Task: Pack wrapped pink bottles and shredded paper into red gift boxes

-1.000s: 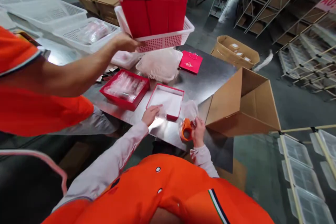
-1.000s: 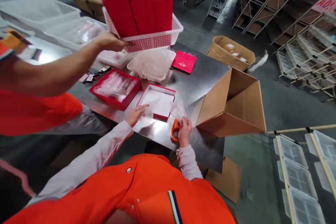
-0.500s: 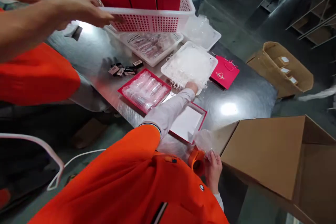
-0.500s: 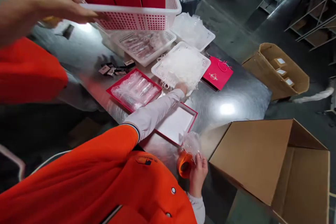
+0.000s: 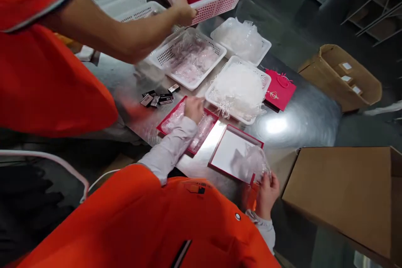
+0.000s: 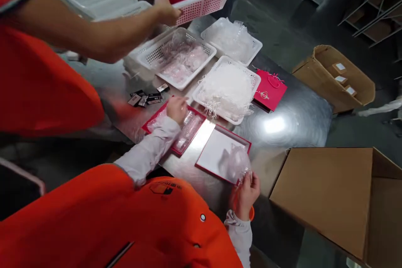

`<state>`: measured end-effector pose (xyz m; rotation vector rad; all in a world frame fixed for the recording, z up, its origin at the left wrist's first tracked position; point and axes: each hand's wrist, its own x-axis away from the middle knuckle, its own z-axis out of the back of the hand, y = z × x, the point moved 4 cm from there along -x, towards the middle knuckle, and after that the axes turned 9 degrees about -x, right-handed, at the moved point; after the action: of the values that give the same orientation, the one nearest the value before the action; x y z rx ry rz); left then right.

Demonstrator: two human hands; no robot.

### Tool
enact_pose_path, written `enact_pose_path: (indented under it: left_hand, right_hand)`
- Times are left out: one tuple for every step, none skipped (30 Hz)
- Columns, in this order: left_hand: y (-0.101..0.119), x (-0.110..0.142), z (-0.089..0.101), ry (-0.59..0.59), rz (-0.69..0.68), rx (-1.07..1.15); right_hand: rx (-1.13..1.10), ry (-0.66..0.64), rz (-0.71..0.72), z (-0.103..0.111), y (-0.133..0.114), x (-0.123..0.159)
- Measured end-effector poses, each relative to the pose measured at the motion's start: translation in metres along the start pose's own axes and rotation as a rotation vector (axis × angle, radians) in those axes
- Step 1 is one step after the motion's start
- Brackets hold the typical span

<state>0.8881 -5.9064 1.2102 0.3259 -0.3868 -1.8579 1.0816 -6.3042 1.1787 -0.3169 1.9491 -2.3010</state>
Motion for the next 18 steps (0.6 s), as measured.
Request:
enact_pose_path:
  left_hand:
    - [-0.045, -0.007, 0.014, 0.022, 0.107, -0.023]
    - [-0.088, -0.015, 0.026, 0.042, 0.213, -0.048]
    - [-0.131, -0.02, 0.037, 0.124, 0.416, -0.063]
    - [-0.167, -0.025, 0.043, 0.159, 0.577, -0.055]
    - [-0.195, -0.03, 0.044, 0.149, 0.646, -0.027]
    - [-0.218, -0.033, 0.043, 0.142, 0.7, -0.005]
    - [-0.234, -0.037, 0.04, 0.115, 0.71, 0.019]
    - [-0.245, -0.039, 0.038, 0.088, 0.696, 0.039]
    - [-0.252, -0.04, 0.036, 0.066, 0.677, 0.055]
    - [-0.256, -0.039, 0.034, 0.047, 0.655, 0.07]
    - [-0.258, -0.037, 0.034, 0.036, 0.643, 0.085]
    - [-0.257, -0.034, 0.034, 0.026, 0.629, 0.094]
    - [-0.252, -0.028, 0.034, 0.024, 0.612, 0.114]
    - [-0.244, -0.021, 0.035, 0.033, 0.587, 0.166]
    - [-0.232, -0.011, 0.035, 0.047, 0.551, 0.258]
    - [-0.217, 0.001, 0.034, 0.057, 0.499, 0.383]
    - [-0.197, 0.016, 0.034, 0.054, 0.422, 0.533]
    - [-0.174, 0.032, 0.032, 0.023, 0.33, 0.695]
  right_hand:
    - [-0.035, 0.042, 0.013, -0.012, -0.004, 0.002]
    - [-0.067, 0.074, 0.025, -0.024, -0.008, 0.004]
    - [-0.087, 0.088, 0.042, -0.038, -0.012, 0.006]
    - [-0.085, 0.07, 0.067, -0.052, -0.016, 0.007]
    - [-0.069, 0.04, 0.099, -0.068, -0.021, 0.008]
    - [-0.047, 0.009, 0.139, -0.083, -0.026, 0.01]
    - [-0.023, -0.023, 0.188, -0.1, -0.032, 0.013]
    - [0.003, -0.065, 0.242, -0.117, -0.039, 0.016]
    - [0.03, -0.11, 0.297, -0.135, -0.044, 0.021]
    - [0.06, -0.158, 0.348, -0.153, -0.049, 0.028]
    - [0.102, -0.21, 0.389, -0.171, -0.052, 0.034]
    - [0.151, -0.259, 0.414, -0.188, -0.053, 0.041]
    - [0.2, -0.307, 0.419, -0.204, -0.052, 0.048]
    - [0.238, -0.362, 0.403, -0.218, -0.049, 0.054]
    - [0.256, -0.429, 0.367, -0.231, -0.045, 0.059]
    - [0.262, -0.5, 0.32, -0.242, -0.04, 0.064]
    - [0.258, -0.57, 0.266, -0.251, -0.036, 0.068]
    - [0.246, -0.631, 0.209, -0.259, -0.032, 0.073]
